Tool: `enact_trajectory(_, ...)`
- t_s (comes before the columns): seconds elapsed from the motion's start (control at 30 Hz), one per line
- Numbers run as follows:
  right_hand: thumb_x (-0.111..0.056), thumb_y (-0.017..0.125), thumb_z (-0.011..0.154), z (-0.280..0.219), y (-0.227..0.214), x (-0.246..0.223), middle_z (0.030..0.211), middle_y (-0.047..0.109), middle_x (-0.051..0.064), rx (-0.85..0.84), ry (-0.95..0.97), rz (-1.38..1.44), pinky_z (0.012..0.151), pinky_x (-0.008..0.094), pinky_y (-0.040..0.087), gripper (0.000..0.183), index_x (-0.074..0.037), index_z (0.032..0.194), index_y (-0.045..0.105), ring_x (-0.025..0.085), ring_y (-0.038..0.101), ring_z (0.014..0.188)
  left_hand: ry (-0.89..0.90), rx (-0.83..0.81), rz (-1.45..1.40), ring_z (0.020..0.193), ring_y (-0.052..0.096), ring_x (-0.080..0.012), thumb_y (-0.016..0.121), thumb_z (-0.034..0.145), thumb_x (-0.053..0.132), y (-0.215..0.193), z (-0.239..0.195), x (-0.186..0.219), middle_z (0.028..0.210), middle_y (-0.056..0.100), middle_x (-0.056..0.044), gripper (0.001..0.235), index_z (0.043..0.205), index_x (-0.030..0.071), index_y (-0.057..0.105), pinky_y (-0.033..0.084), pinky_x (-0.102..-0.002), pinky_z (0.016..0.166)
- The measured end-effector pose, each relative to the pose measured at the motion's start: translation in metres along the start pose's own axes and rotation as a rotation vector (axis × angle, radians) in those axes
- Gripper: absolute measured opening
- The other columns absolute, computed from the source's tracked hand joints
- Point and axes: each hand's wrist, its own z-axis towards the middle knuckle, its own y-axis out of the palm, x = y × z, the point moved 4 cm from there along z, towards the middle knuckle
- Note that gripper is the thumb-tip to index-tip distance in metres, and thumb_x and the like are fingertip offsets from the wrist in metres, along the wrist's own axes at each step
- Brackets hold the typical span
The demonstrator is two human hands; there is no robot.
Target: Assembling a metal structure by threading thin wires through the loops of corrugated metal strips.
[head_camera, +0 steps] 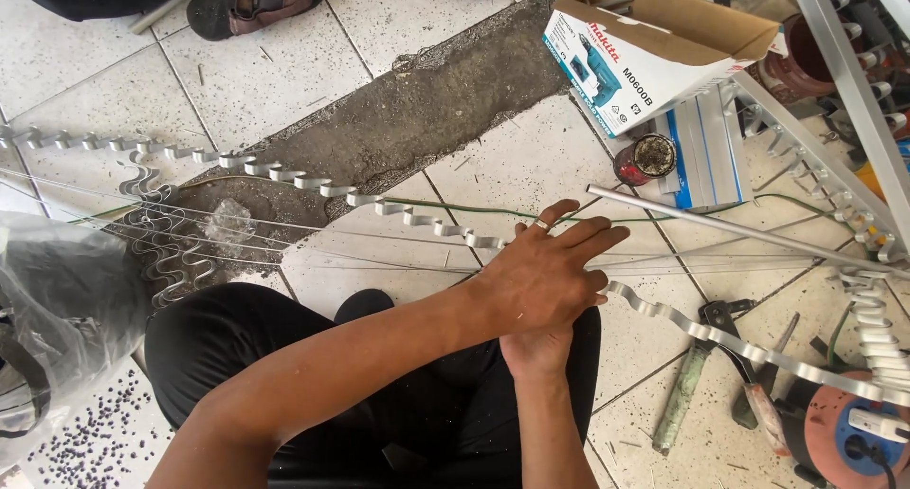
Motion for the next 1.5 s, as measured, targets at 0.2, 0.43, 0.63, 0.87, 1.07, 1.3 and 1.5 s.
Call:
enact_trajectory(0.2,-0.037,0.050,0.095,0.004,-0.002,0.006,0.121,0.053,-0.006,-0.128,0.059,0.050,0.106,0.045,0.038,0.014,-0.029,0.100,0.061,0.013,0.051,0.114,0.372,0.179,-0.386,0.116,0.053,-0.0261,0.071,0.078,0.034,0.014,0.006,-0.014,0.118,0.058,-0.011,0.022,0.079,0.012,0.072,0.027,-0.056,0.108)
enact_trajectory(0.43,-0.029,0.053,0.095,-0.002,0.048,-0.015,0.121,0.049,-0.007,-0.123,0.047,0.029,0.101,0.044,0.042,0.013,-0.023,0.087,0.061,0.011,0.050,0.111,0.195,0.036,-0.459,0.120,0.053,-0.0341,0.073,0.078,0.040,-0.007,-0.017,-0.089,0.124,0.055,-0.015,0.052,0.119,0.010,0.061,0.036,-0.064,0.098)
enact_trajectory(0.63,-0.040,0.051,0.093,-0.005,0.081,-0.029,0.137,0.050,0.006,-0.154,0.108,-0.147,0.101,0.044,0.043,0.018,-0.023,0.098,0.054,0.018,0.048,0.123,0.023,0.004,-0.388,0.119,0.052,-0.0300,0.073,0.077,0.047,0.002,-0.057,-0.119,0.124,0.055,-0.010,0.057,0.121,0.014,0.059,0.035,-0.055,0.100)
enact_trajectory(0.87,-0.037,0.044,0.098,-0.016,0.118,-0.037,0.104,0.047,-0.001,-0.188,0.083,-0.171,0.090,0.038,0.041,0.020,-0.017,0.099,0.043,0.013,0.046,0.104,0.150,0.239,-0.359,0.112,0.056,-0.0261,0.070,0.083,0.036,0.011,-0.059,-0.084,0.116,0.058,-0.009,0.037,0.109,0.011,0.063,0.035,-0.052,0.102)
enact_trajectory(1.07,-0.035,0.043,0.100,-0.018,0.109,-0.031,0.085,0.036,-0.006,-0.184,0.081,-0.173,0.079,0.032,0.038,0.019,-0.016,0.105,0.044,0.012,0.045,0.090,0.197,0.534,-0.349,0.097,0.062,-0.0233,0.061,0.092,0.023,0.021,-0.059,-0.080,0.100,0.059,-0.007,0.016,0.092,0.007,0.062,0.040,-0.048,0.100)
enact_trajectory(1.3,-0.038,0.044,0.099,-0.029,0.135,-0.023,0.089,0.044,-0.006,-0.118,0.082,-0.182,0.081,0.035,0.039,0.024,-0.022,0.116,0.047,0.014,0.050,0.099,0.188,0.542,-0.374,0.073,0.066,-0.0248,0.048,0.099,0.026,0.025,-0.064,-0.092,0.083,0.057,-0.004,0.025,0.085,0.006,0.056,0.055,-0.040,0.078)
enact_trajectory(1.5,-0.041,0.047,0.097,-0.036,0.147,-0.027,0.082,0.039,-0.007,-0.030,0.068,-0.230,0.085,0.035,0.038,0.021,-0.025,0.109,0.052,0.013,0.051,0.095,0.180,0.546,-0.385,0.066,0.064,-0.0227,0.049,0.098,0.025,-0.009,-0.066,-0.098,0.080,0.052,-0.003,0.021,0.086,0.008,0.052,0.052,-0.032,0.051)
